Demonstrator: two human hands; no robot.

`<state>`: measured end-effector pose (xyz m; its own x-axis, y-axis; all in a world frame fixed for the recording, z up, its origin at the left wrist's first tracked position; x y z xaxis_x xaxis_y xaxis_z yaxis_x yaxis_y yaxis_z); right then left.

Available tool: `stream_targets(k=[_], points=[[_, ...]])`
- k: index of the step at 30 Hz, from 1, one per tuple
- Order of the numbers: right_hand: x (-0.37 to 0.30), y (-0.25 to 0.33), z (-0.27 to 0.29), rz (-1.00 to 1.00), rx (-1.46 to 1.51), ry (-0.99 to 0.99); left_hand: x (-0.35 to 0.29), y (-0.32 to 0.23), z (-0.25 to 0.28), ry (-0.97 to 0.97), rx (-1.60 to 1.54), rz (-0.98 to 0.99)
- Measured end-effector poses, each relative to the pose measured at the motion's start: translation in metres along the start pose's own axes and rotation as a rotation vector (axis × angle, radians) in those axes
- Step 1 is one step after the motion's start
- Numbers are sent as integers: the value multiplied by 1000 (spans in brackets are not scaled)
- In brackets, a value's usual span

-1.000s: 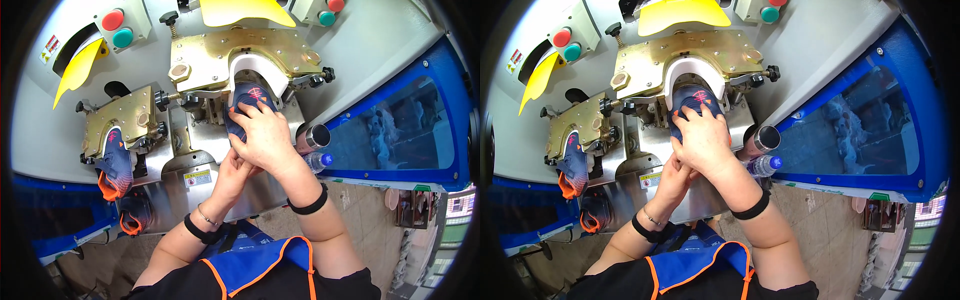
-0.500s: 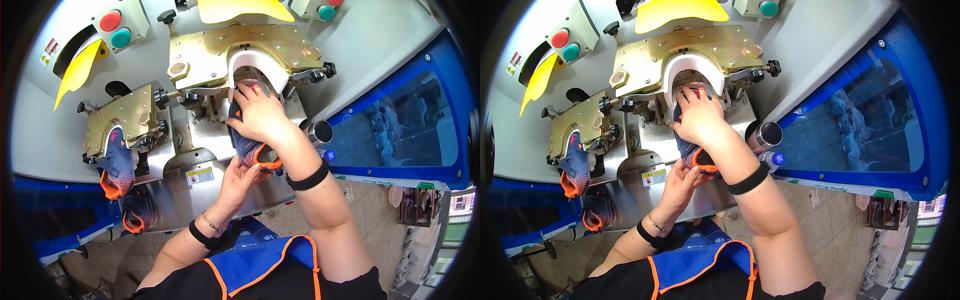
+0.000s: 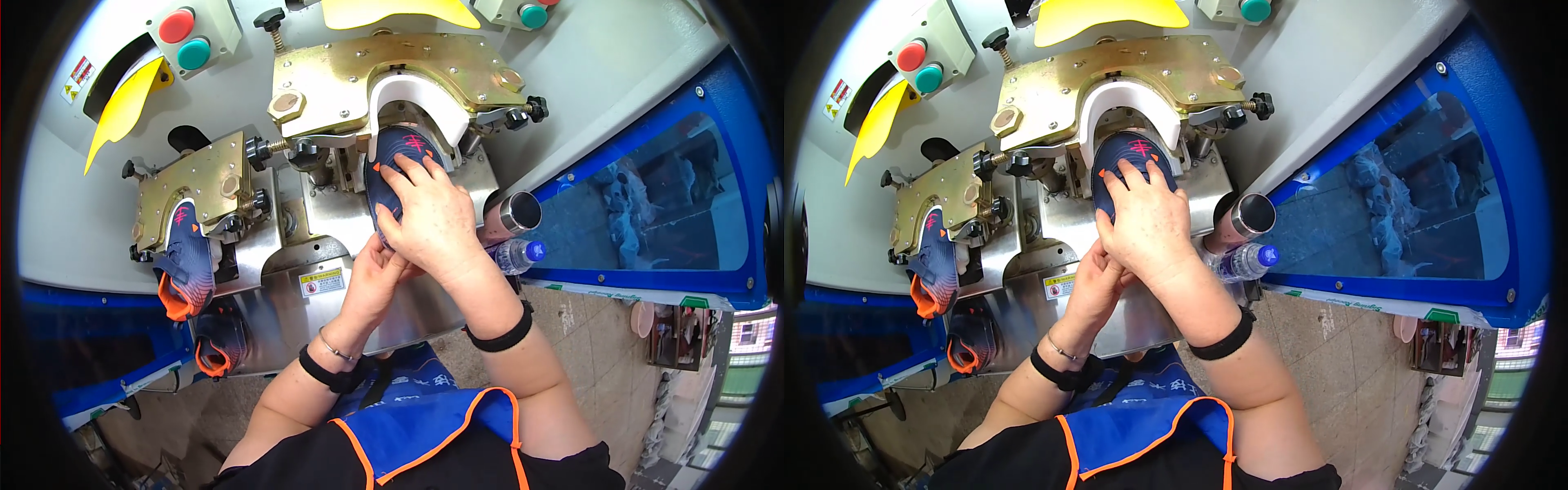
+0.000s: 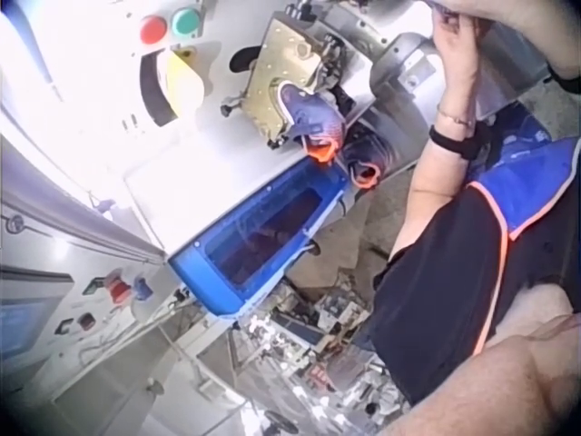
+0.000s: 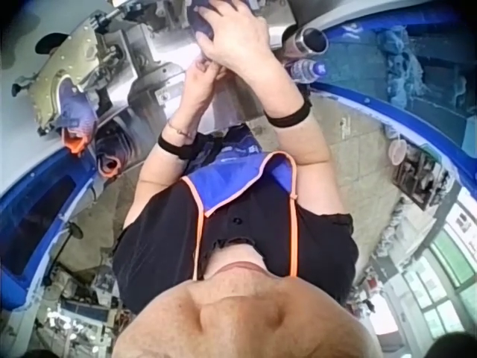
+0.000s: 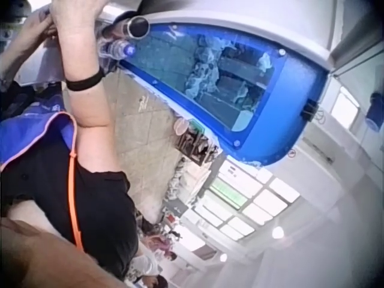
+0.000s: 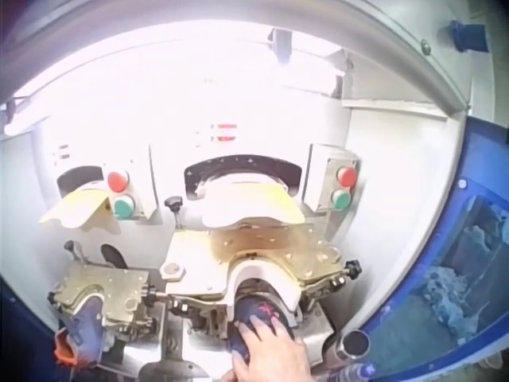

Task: Load shoe uppers onto a lasting machine and operate the machine to shape the heel.

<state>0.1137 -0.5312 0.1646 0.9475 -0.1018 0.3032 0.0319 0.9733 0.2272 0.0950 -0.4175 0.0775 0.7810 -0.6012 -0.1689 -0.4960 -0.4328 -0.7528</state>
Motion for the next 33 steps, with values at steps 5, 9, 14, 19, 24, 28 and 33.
stream_targets(k=[5,9,14,19,24,28,33], points=[[0,3,-4,-24,-18,-32,-1,-6,-2,-10,0,9],[3,0,-3,-14,-7,-33,-1,-8,-4,-19,4,2],[4,1,-4,-14,-9,-34,0,-8,-6,-49,-1,11],[3,2,-6,-35,3,-44,-2,-6,-2,-85,24,0],[2,0,-7,-34,5,-34,-4,-4,-5,-151,37,19],[2,2,-6,-34,7,-28,-6,-6,-6,-155,41,32],[0,1,-9,-19,12,-50,-9,-5,-8,-211,28,26]])
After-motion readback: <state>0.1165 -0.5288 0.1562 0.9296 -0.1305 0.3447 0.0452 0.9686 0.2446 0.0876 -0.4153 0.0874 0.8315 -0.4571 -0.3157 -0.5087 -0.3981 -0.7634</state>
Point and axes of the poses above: each hand's wrist, its own x-axis towards the middle knuckle, its own z-axis out of the back of the hand, y = z × x, the point moved 2 cm from there along x, towards the middle knuckle, and after that the axes turned 1 degree about -x, right-handed, at the moved point
